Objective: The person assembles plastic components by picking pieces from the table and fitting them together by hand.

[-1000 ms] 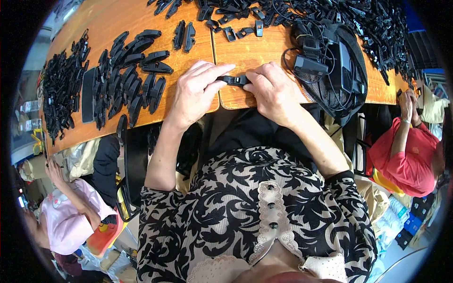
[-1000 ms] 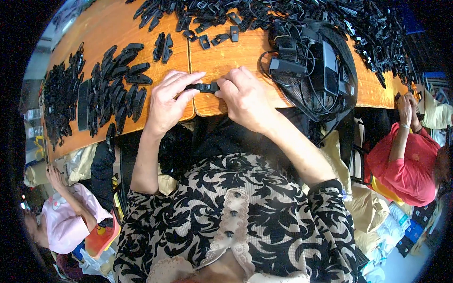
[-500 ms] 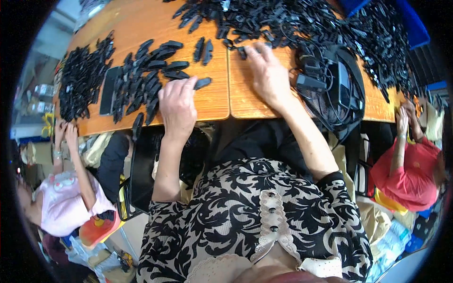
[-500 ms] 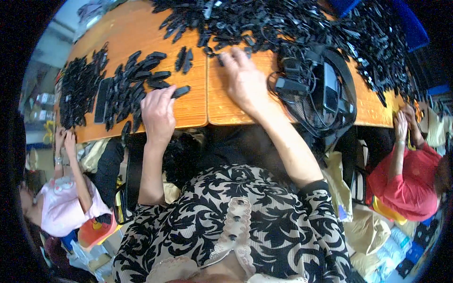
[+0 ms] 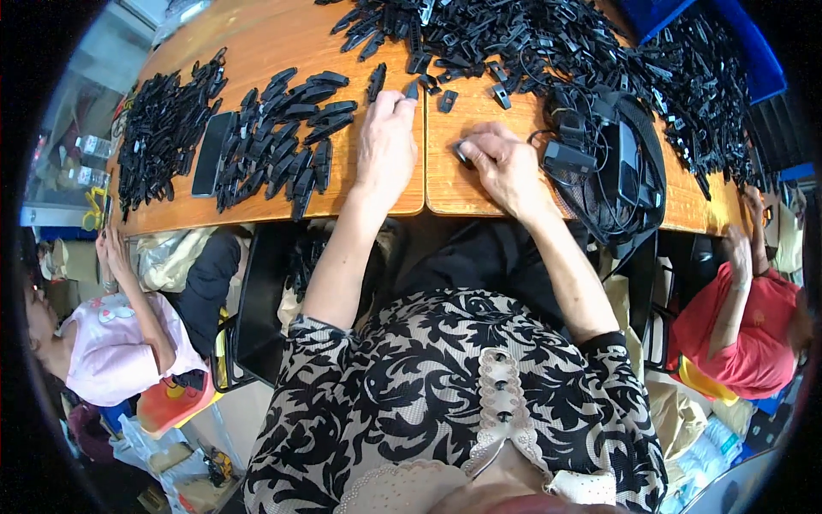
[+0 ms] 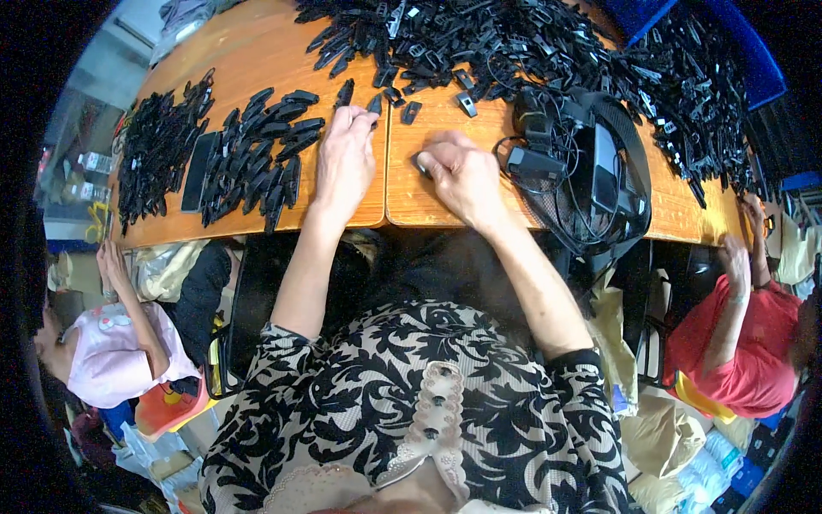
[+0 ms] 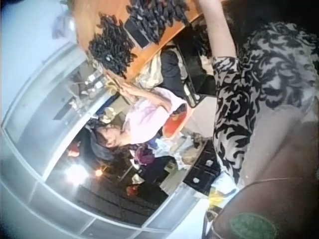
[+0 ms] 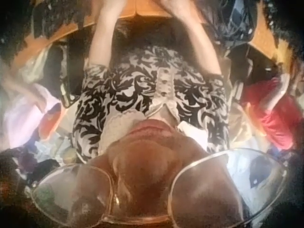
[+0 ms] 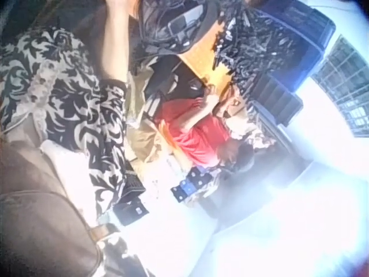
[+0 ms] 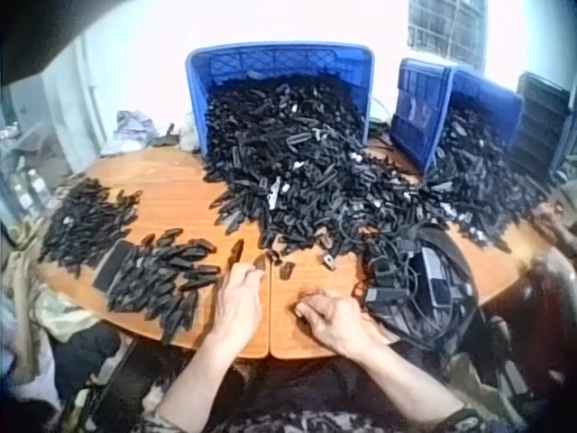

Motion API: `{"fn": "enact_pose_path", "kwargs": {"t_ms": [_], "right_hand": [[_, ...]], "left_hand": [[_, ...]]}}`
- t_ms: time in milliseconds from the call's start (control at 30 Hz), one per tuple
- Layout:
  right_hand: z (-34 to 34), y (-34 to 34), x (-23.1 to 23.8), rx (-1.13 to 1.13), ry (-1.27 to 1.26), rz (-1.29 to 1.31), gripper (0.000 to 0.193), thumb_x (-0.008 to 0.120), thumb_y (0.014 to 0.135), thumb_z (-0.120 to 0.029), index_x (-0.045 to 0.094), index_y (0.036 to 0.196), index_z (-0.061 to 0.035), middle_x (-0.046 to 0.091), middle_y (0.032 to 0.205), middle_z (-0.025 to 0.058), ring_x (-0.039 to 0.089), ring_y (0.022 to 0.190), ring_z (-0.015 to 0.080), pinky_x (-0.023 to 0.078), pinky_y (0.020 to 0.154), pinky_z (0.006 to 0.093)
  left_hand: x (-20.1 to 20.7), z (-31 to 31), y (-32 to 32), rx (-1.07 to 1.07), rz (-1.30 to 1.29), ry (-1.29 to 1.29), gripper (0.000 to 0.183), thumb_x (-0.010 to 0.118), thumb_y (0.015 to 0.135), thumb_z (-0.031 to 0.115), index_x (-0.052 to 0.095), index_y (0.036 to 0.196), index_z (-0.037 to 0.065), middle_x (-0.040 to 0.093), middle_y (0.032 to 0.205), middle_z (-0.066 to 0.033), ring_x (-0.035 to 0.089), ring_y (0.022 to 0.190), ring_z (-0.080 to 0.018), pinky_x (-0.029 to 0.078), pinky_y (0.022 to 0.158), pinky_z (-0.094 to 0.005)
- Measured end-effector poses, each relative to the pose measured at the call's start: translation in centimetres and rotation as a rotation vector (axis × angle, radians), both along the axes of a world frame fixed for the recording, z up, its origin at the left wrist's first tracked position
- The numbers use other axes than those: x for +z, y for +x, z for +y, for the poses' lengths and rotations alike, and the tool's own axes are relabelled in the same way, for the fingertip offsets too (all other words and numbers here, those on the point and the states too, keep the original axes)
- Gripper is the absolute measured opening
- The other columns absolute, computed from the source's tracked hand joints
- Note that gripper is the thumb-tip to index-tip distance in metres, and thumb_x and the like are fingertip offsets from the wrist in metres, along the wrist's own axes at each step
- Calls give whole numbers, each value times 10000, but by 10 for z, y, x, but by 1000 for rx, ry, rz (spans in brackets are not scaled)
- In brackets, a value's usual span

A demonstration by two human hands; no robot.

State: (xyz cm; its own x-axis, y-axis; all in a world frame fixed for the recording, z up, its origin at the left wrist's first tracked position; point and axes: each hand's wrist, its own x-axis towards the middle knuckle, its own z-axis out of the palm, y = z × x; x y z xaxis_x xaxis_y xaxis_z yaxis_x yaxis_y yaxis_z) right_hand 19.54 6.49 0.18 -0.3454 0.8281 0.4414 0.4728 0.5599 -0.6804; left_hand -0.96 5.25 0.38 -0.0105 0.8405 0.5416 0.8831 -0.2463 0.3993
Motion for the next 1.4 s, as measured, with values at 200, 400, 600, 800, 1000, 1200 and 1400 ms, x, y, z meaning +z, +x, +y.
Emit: {"fn": "enact_pose_path", "kwargs": {"t_ms": [200,400,600,800,1000,1200,1400], "right_hand": [[5,12,-8,-185,159,-105,183,745,909,-164,733,1045,-41,706,1030,146,717,882,350,581,769,433],[-8,12,-3,-78,189,-190,193,759,882,-142,707,1033,-34,672,1063,142,710,854,365,585,737,442],[-3,17,-6,-88,210,-140,187,761,881,-151,706,1022,-41,688,1001,150,707,837,362,579,718,443],[-12,20,4,80,96,-46,196,757,884,-145,723,1037,-27,698,935,160,700,841,367,566,740,449],[-11,19,7,116,118,-163,190,755,863,-122,721,1027,-32,678,946,139,689,849,359,561,733,445],[2,-5,5,183,343,-242,185,775,737,-128,665,857,-42,633,832,116,670,815,327,551,718,435],[14,-12,2,16,312,-119,245,708,945,-298,703,1043,-74,689,1051,132,675,978,329,561,837,458]], "left_hand": [[13,-45,16,-60,-162,-75,237,703,908,33,700,1141,-10,708,1068,-206,693,986,-387,557,888,-429],[20,-58,3,-120,-331,-71,228,615,950,5,728,1146,27,736,1067,-175,703,990,-352,561,869,-418],[17,-15,-22,-509,81,-26,332,655,891,-34,732,1202,56,722,1172,-147,635,1144,-311,497,996,-410],[5,-20,-13,-497,-200,-176,369,719,863,-14,738,1226,52,740,1089,-116,657,1037,-280,517,943,-379],[-2,-24,-10,-461,-348,-171,408,719,866,-32,723,1266,49,761,1064,-119,693,1008,-238,544,916,-336],[4,-23,-2,-469,-310,-226,436,720,846,-53,716,1272,41,757,1064,-112,700,1020,-219,555,920,-328],[6,-43,-16,-261,-45,-109,345,668,877,46,693,1222,51,723,1046,-121,651,1015,-300,464,941,-444]]}}
